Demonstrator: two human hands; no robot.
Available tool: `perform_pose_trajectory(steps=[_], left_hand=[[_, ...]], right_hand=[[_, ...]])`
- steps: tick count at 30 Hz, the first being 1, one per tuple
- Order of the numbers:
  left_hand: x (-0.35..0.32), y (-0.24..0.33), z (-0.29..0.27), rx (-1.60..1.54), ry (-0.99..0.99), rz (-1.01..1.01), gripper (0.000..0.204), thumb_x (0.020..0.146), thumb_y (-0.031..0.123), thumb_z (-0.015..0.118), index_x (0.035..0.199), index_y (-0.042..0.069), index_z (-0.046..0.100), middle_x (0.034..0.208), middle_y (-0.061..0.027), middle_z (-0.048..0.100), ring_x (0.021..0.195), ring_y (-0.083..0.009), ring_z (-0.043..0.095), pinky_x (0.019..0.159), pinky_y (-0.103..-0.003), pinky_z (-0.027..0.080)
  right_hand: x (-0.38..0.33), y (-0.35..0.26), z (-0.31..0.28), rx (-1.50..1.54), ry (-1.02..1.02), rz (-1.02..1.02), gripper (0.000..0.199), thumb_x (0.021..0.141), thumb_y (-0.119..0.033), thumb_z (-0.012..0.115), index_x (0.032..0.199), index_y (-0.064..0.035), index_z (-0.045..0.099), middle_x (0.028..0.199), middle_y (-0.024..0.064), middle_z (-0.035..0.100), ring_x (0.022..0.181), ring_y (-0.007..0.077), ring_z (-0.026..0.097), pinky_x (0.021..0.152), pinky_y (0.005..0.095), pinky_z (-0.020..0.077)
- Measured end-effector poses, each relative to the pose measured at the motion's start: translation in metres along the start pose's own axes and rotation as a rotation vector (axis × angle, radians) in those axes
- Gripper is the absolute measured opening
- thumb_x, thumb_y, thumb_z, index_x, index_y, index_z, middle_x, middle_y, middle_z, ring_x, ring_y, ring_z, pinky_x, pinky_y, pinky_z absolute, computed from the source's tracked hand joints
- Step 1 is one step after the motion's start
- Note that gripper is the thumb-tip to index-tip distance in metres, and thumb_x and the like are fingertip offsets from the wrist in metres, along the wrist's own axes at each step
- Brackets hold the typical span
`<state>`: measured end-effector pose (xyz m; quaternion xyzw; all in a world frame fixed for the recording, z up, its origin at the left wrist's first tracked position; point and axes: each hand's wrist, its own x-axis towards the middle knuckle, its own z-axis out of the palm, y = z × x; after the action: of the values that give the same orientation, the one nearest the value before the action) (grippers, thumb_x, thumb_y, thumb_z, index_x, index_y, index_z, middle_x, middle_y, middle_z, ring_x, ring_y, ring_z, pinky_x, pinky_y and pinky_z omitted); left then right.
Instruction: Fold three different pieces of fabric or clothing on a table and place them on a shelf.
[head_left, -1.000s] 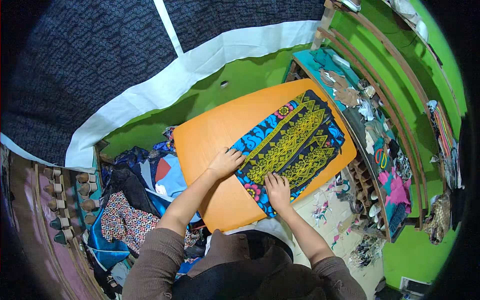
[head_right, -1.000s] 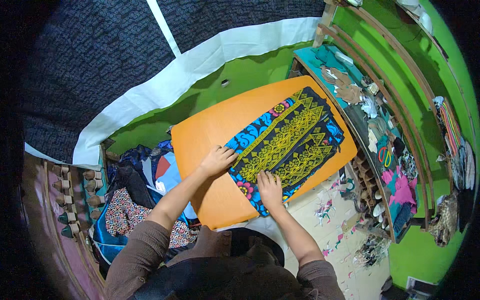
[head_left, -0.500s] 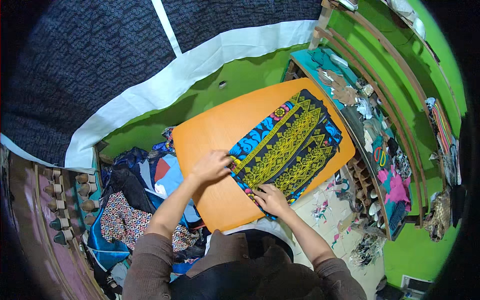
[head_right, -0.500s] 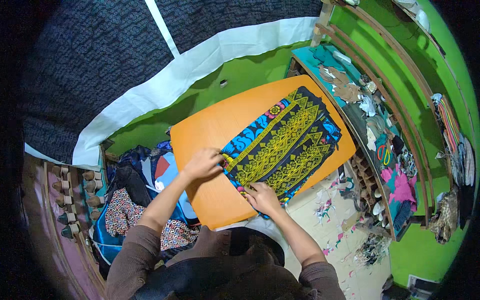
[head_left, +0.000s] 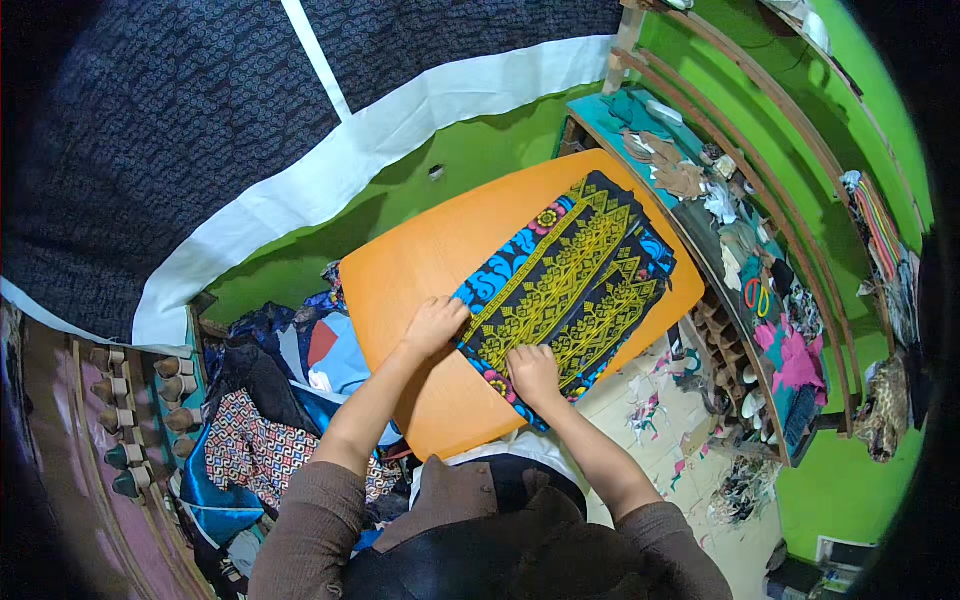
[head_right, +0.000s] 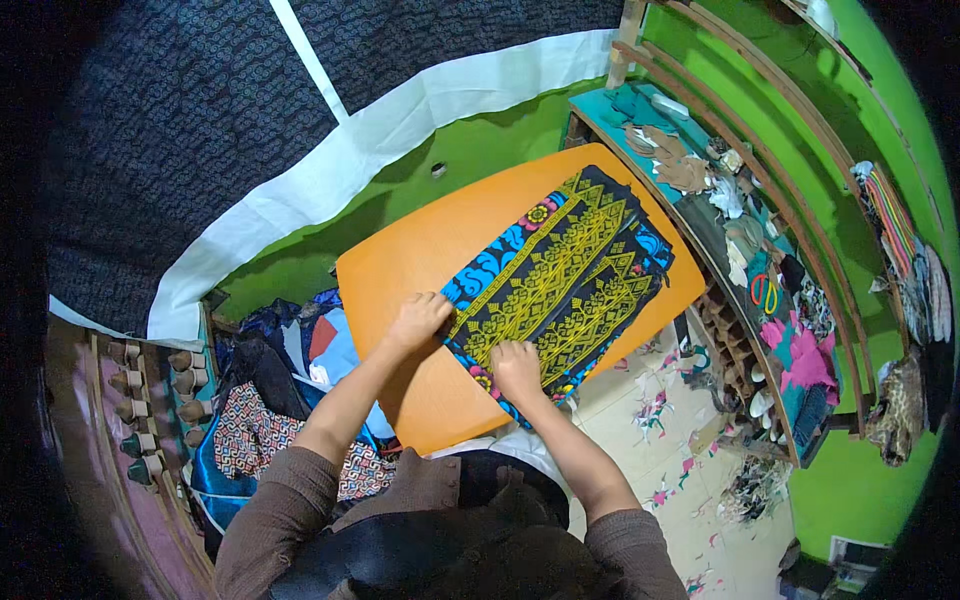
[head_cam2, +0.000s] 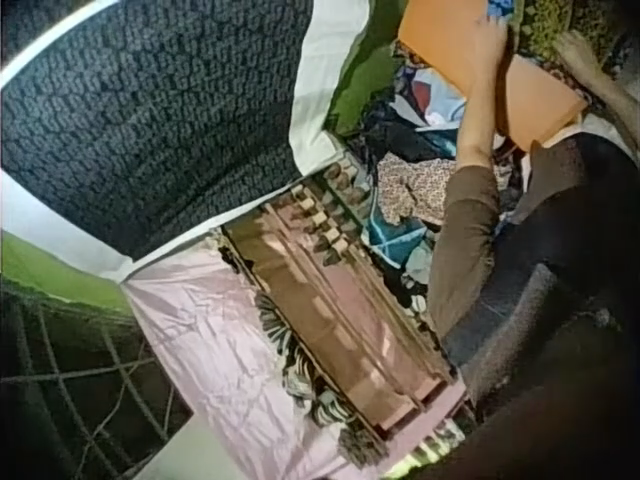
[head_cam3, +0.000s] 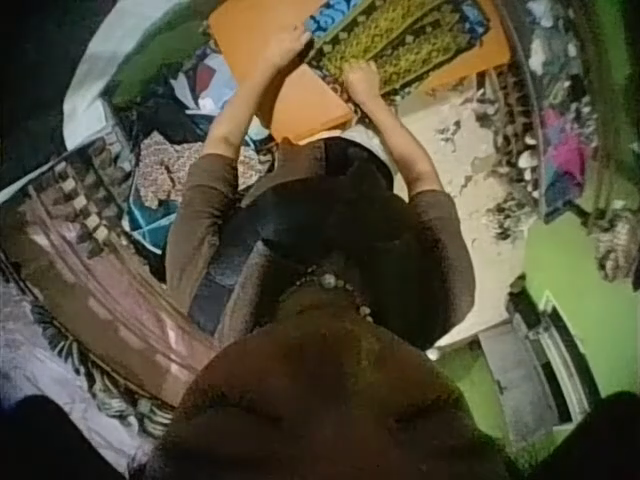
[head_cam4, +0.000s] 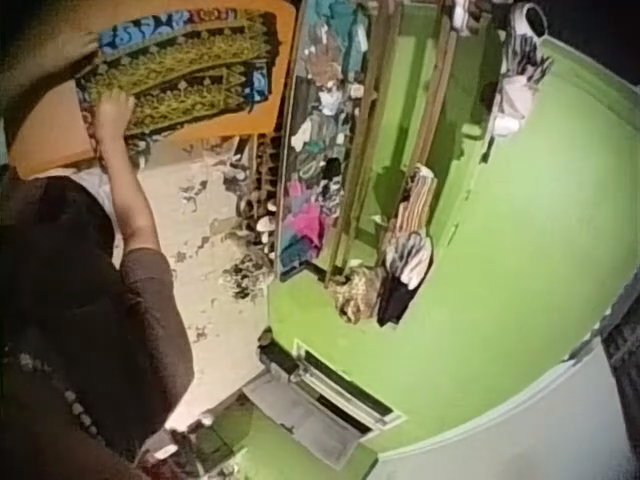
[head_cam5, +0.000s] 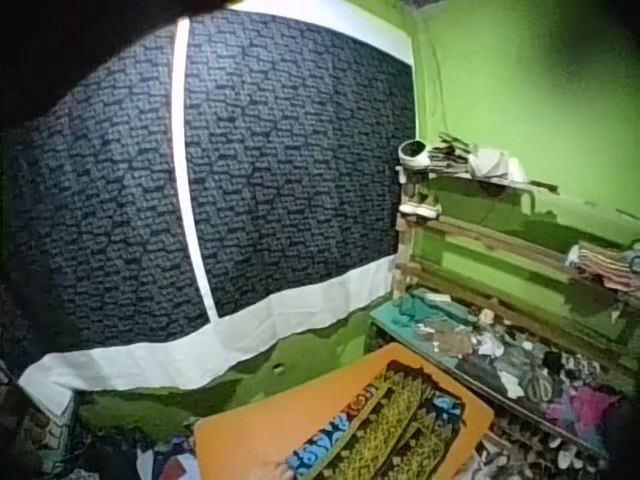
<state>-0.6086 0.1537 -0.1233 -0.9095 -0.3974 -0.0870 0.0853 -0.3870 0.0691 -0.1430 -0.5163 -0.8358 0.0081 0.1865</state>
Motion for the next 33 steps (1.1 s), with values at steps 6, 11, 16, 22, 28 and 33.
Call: perform_pose_trajectory(steps=[6, 11, 16, 22, 28, 33], left_hand=[[-0.01, -0.003, -0.023, -0.287, 0.041, -0.022, 0.03, 0.078, 0.015, 0.056, 0.105, 0.004, 0.049, 0.11, -0.0153, 0.052, 0.102, -0.0289, 0.052, 0.085, -0.04, 0.042], [-0.003, -0.002, -0.015, -0.147, -0.163, -0.045, 0.026, 0.076, 0.017, 0.057, 0.101, 0.01, 0.054, 0.106, -0.01, 0.055, 0.098, -0.0275, 0.055, 0.079, -0.038, 0.046], [-0.017, -0.023, 0.002, -0.16, 0.023, -0.101, 0.012, 0.073, 0.017, 0.056, 0.08, 0.008, 0.058, 0.09, -0.0089, 0.06, 0.084, -0.024, 0.059, 0.072, -0.037, 0.049], [-0.005, -0.018, -0.011, -0.171, 0.08, -0.535, 0.018, 0.078, 0.015, 0.054, 0.09, 0.005, 0.062, 0.095, -0.013, 0.063, 0.091, -0.0288, 0.059, 0.079, -0.041, 0.046], [0.039, 0.094, 0.004, -0.192, 0.062, -0.5, 0.06, 0.08, 0.028, 0.053, 0.13, -0.002, 0.039, 0.136, -0.0158, 0.039, 0.124, -0.0262, 0.039, 0.102, -0.047, 0.028], [0.022, 0.128, 0.028, -0.189, -0.249, -0.591, 0.085, 0.079, 0.061, 0.046, 0.141, 0.006, 0.024, 0.147, -0.0106, 0.022, 0.135, -0.028, 0.022, 0.108, -0.053, 0.011]], right_hand=[[0.006, -0.006, -0.034, 0.255, 0.191, -0.15, 0.011, 0.075, -0.013, 0.06, 0.083, -0.0058, 0.057, 0.077, 0.0072, 0.054, 0.077, 0.0244, 0.054, 0.072, 0.0369, 0.0393], [0.002, -0.004, -0.025, 0.251, 0.099, -0.12, 0.014, 0.078, -0.013, 0.058, 0.087, -0.0024, 0.057, 0.106, 0.0151, 0.052, 0.105, 0.029, 0.049, 0.094, 0.0445, 0.0356], [0.004, -0.004, -0.021, 0.423, 0.028, -0.119, 0.012, 0.083, -0.013, 0.054, 0.086, -0.0022, 0.058, 0.105, 0.0121, 0.056, 0.105, 0.0292, 0.05, 0.093, 0.0439, 0.0375], [0.007, 0.014, -0.024, 0.486, -0.022, -0.112, 0.013, 0.081, -0.011, 0.055, 0.091, -0.003, 0.058, 0.093, 0.0124, 0.059, 0.092, 0.0306, 0.055, 0.083, 0.0414, 0.0429], [0.043, 0.042, -0.015, 0.291, 0.107, -0.058, 0.029, 0.082, -0.014, 0.054, 0.109, -0.0047, 0.055, 0.112, 0.0143, 0.054, 0.11, 0.031, 0.048, 0.093, 0.0412, 0.0374], [0.046, 0.084, -0.001, 0.094, -0.253, -0.27, 0.045, 0.088, -0.032, 0.047, 0.13, -0.0153, 0.045, 0.14, 0.009, 0.035, 0.131, 0.0251, 0.03, 0.108, 0.0458, 0.021]])
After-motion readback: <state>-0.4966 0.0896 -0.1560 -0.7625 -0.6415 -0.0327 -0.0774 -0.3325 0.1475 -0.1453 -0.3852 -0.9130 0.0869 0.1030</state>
